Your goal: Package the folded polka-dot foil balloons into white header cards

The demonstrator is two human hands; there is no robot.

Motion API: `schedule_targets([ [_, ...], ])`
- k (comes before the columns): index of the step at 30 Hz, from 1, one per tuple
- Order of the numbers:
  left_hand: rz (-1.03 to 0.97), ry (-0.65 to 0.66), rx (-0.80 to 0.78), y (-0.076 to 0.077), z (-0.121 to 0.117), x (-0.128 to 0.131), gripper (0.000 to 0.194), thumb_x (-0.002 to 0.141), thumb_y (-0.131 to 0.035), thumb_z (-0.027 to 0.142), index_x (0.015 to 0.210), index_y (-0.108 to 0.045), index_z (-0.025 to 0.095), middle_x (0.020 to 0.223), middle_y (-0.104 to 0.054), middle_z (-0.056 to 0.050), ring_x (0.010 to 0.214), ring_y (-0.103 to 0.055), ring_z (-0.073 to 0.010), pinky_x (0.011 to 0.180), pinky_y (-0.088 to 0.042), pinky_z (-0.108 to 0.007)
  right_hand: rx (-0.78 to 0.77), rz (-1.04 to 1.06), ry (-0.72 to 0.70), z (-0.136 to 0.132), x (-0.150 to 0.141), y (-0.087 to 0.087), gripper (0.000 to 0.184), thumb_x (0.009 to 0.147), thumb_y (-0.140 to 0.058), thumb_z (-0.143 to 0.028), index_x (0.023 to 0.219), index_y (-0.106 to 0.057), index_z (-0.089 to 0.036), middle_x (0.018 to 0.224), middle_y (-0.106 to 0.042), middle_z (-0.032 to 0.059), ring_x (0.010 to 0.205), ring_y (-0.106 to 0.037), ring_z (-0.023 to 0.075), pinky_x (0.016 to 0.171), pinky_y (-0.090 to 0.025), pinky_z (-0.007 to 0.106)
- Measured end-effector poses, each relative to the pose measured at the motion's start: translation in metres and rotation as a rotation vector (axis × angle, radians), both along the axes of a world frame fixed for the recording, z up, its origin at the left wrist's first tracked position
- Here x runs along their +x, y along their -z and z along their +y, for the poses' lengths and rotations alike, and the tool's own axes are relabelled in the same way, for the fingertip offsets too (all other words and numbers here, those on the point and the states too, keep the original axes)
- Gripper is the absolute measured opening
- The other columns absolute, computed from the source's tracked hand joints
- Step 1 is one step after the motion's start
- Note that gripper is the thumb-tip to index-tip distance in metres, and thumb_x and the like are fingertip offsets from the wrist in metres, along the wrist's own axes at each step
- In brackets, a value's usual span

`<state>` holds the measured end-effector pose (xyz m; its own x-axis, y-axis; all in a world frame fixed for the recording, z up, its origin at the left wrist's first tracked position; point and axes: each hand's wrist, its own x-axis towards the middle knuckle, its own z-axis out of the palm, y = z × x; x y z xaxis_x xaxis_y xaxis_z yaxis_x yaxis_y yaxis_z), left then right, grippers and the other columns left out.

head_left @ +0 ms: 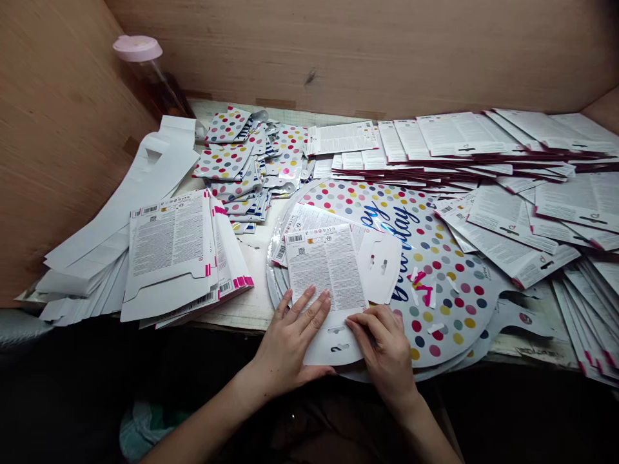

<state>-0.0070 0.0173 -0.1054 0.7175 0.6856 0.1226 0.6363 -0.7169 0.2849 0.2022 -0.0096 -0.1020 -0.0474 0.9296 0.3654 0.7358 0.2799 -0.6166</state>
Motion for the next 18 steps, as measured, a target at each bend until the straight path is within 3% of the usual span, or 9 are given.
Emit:
schedule_targets([
  [10, 0.017, 0.002, 0.002, 0.001, 0.000, -0.001, 0.102, 0.083, -0.040, 0.077, 0.154, -0.009, 0.010, 0.158, -0.027, -0.011, 0.148, -0.015, -0.0325, 0.119, 0.002, -0.051, -0.021, -0.260, -0.057, 0.005, -0.003, 0.006, 0.017, 0.098, -0.042, -0.015, 0.084, -0.051, -0.018, 0.081, -0.055, 0.0044, 0.079, -0.051, 0.0207, 0.081, -0.030, 0.040],
  [15, -0.008, 0.020, -0.011, -0.003, 0.001, -0.002, 0.102, 0.083, -0.047, 0.073, 0.154, -0.011, 0.010, 0.157, -0.028, -0.013, 0.148, -0.014, -0.0331, 0.119, 0.003, -0.052, -0.145, -0.172, -0.358, -0.026, 0.023, -0.015, 0.016, 0.096, -0.039, -0.011, 0.088, -0.050, -0.019, 0.083, -0.053, 0.0027, 0.080, -0.052, 0.0182, 0.083, -0.031, 0.037],
  [18, -0.030, 0.070, -0.026, -0.008, 0.009, -0.003, 0.091, 0.085, -0.051, 0.068, 0.152, -0.025, 0.013, 0.156, -0.031, -0.015, 0.148, -0.013, -0.0355, 0.118, -0.003, -0.058, -0.225, -0.240, -0.487, -0.040, 0.048, -0.031, 0.018, 0.094, -0.050, -0.019, 0.076, -0.048, -0.021, 0.075, -0.052, -0.0003, 0.068, -0.048, 0.0160, 0.070, -0.034, 0.031],
])
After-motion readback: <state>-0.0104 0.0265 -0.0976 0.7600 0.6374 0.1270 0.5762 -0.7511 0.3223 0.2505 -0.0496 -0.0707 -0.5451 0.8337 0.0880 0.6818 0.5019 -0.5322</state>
